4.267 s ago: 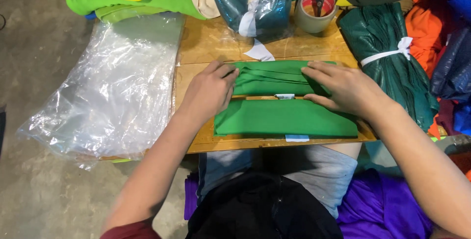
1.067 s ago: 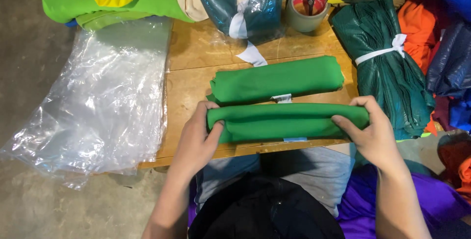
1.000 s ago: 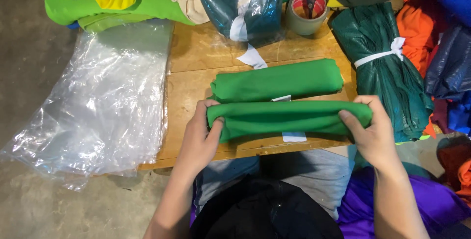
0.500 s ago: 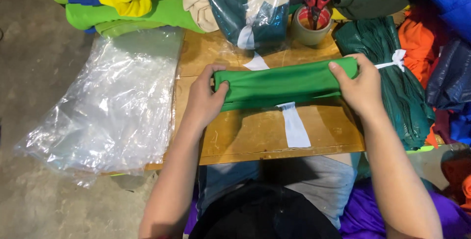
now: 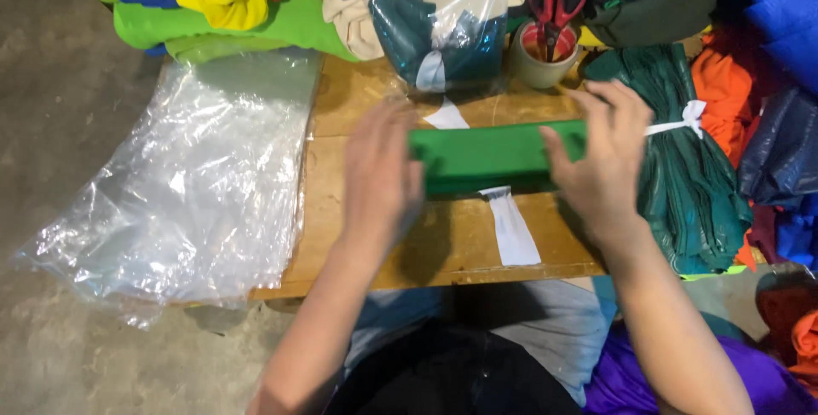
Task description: Folding a green fabric and tying it with a white ribbon
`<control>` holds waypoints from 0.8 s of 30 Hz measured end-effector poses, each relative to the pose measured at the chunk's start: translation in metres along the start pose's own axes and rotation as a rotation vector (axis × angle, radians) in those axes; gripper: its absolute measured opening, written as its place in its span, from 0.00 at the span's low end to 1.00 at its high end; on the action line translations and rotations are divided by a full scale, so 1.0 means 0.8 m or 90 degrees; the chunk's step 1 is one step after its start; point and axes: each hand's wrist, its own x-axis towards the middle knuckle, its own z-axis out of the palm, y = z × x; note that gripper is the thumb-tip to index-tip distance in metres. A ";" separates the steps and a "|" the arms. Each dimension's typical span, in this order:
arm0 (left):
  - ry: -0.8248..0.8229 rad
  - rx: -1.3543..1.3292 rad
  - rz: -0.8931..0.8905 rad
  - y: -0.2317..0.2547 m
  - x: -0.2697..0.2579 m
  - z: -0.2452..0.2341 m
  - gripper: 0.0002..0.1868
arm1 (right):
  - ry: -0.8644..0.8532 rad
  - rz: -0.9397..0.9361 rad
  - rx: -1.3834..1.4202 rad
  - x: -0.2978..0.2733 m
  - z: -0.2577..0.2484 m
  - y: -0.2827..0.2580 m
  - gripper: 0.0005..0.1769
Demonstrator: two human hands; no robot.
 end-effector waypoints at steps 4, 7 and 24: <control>-0.271 -0.017 -0.187 0.063 0.017 0.006 0.28 | -0.116 -0.028 0.118 0.016 0.028 -0.039 0.17; -0.322 0.100 -0.200 0.040 0.004 0.037 0.29 | -0.308 -0.010 0.030 0.005 0.058 -0.006 0.27; -0.382 0.202 -0.131 0.042 -0.028 0.006 0.46 | -0.132 0.021 -0.031 -0.080 -0.016 -0.048 0.35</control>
